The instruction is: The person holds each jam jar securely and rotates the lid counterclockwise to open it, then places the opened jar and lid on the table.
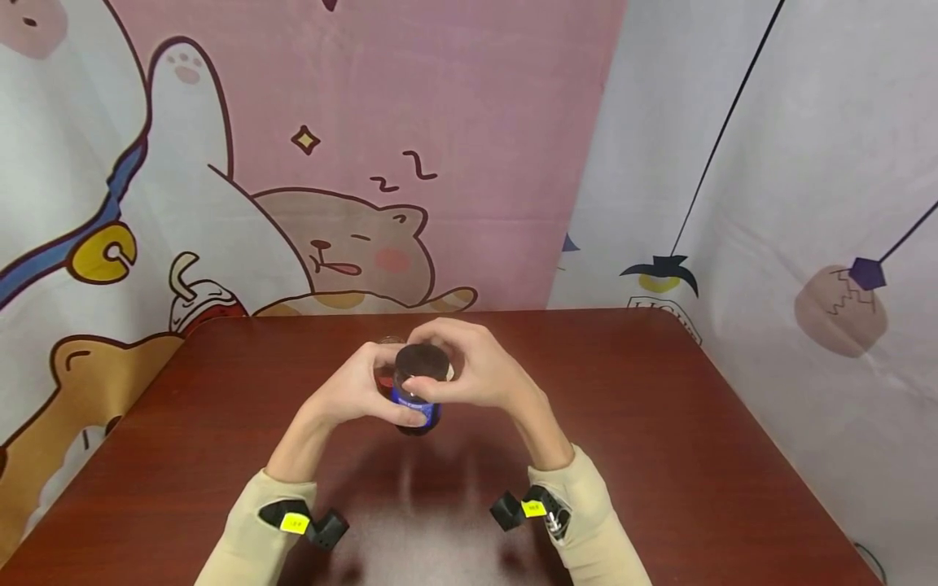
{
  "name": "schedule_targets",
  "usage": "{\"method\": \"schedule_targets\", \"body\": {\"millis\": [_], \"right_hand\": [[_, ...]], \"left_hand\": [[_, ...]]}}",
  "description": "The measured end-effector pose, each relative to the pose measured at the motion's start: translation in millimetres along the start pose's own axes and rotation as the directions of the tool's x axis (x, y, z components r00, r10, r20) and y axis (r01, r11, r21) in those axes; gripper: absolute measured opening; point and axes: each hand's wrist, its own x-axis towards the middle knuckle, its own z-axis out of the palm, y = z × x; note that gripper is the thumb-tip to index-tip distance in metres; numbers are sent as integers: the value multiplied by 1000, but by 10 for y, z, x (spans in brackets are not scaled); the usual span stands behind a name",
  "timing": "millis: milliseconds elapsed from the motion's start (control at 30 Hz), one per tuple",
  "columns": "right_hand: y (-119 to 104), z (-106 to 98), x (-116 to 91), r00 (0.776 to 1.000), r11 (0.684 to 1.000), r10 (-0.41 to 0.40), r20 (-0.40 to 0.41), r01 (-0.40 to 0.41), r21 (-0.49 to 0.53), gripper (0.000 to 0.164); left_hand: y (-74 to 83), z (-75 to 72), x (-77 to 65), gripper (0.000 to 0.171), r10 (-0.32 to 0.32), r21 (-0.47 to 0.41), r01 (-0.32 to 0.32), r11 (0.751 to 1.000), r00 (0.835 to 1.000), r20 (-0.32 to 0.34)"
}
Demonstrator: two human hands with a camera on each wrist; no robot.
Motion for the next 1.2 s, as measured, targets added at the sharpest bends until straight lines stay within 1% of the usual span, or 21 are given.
{"method": "schedule_targets", "body": {"millis": [167, 300, 433, 533, 633, 700, 767, 933, 1067, 1200], "right_hand": [[-2, 0, 0, 1000, 1000, 7, 18, -7, 26, 35], [-19, -4, 4, 999, 999, -4, 38, 2, 48, 41], [-50, -8, 12, 997, 998, -30, 65, 26, 61, 41], [-75, -10, 20, 995, 997, -57, 84, 52, 64, 38], [-92, -11, 23, 993, 997, -72, 98, 68, 47, 38], [-100, -16, 20, 991, 997, -72, 109, 69, 33, 38], [-104, -20, 19, 990, 998, -63, 123, 61, 21, 40], [-85, -53, -1, 989, 1000, -12, 145, 11, 3, 52], [-60, -97, -19, 991, 1000, 31, 131, -30, -7, 60], [-32, -141, -39, 994, 998, 63, 95, -60, -28, 59]], "left_hand": [[-15, -4, -2, 42, -11, -32, 11, 999, 1000, 21], [-22, -14, -16, 43, -32, -81, 36, 996, 998, 50], [-26, -23, -34, 51, -47, -140, 58, 988, 996, 79], [-26, -26, -40, 55, -59, -166, 72, 983, 995, 85], [-24, -25, -38, 56, -70, -174, 84, 981, 994, 82], [-23, -28, -36, 54, -71, -164, 83, 983, 995, 75], [-24, -36, -37, 52, -61, -142, 69, 988, 996, 64], [-10, -48, -32, 49, -15, -75, 17, 997, 1000, 27], [19, -42, -27, 48, -11, -48, 10, 999, 1000, -14], [50, -26, -16, 44, -11, 14, 12, 1000, 998, -66]]}}
